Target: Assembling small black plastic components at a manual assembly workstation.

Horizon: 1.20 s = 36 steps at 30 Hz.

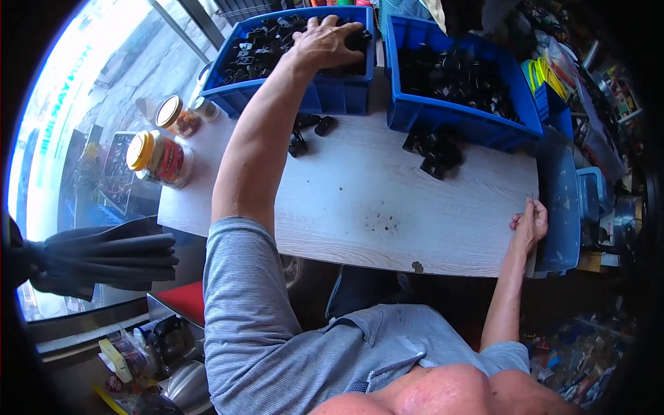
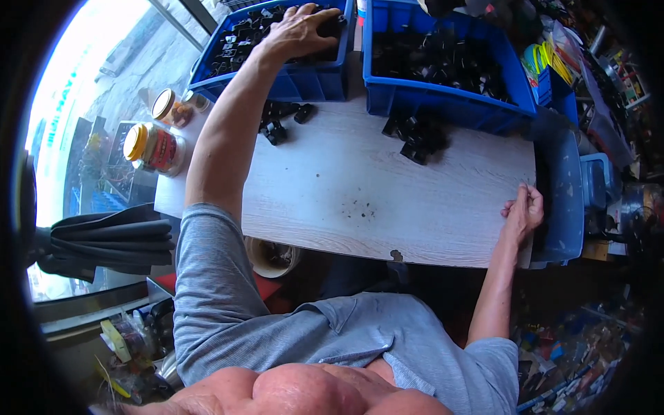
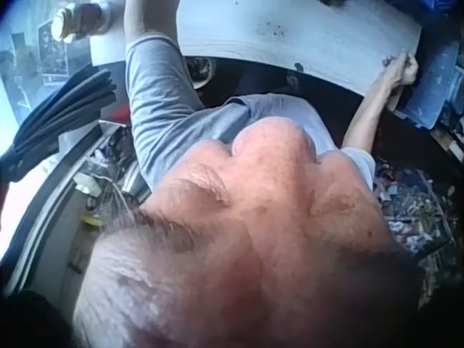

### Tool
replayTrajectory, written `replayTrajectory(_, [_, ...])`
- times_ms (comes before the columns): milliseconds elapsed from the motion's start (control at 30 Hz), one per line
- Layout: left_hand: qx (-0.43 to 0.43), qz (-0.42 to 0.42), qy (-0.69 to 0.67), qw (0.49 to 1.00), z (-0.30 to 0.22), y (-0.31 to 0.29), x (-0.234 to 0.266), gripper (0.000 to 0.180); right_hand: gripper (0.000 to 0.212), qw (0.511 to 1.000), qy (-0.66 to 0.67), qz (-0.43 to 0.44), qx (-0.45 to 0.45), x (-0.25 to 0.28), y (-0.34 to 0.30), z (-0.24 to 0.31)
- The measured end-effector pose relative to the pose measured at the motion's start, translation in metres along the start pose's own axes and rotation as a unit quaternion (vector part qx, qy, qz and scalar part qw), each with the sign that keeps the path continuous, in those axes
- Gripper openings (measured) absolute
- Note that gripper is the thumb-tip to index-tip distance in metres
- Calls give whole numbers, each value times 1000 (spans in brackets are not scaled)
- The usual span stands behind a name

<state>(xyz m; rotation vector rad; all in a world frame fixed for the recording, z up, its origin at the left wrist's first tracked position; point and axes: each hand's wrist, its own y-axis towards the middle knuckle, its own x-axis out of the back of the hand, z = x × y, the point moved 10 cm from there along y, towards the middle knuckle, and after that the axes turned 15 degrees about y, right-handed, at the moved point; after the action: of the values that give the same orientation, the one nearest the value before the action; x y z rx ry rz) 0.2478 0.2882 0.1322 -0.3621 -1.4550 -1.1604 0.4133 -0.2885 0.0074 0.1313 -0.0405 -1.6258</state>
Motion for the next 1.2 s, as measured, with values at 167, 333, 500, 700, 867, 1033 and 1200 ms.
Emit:
replayTrajectory(167, [25, 46, 47, 998, 7, 4, -8, 75, 17, 1000, 2, -10, -2, 4, 0, 0])
replayTrajectory(333, [73, 112, 80, 988, 26, 3, 2, 70, 18, 1000, 0, -17, 2, 2, -2, 4])
replayTrajectory(500, [85, 88, 81, 989, 37, 0, -4, 65, 17, 1000, 23, -5, 0, -3, -2, 3])
replayTrajectory(700, [67, 10, 86, 994, 27, -9, 9, 56, 17, 1000, 5, 7, -4, 0, -2, 2])
replayTrajectory(867, [23, 35, 119, 992, 12, -12, 14, 58, 17, 1000, 4, 4, -3, 1, -3, 4])
replayTrajectory(1033, [45, 42, 115, 991, 24, -14, 12, 53, 19, 1000, 21, -1, -3, -3, -6, 7])
replayTrajectory(1200, [24, -9, 97, 995, 25, -14, 18, 38, 18, 1000, 27, 2, -4, -5, -5, 7])
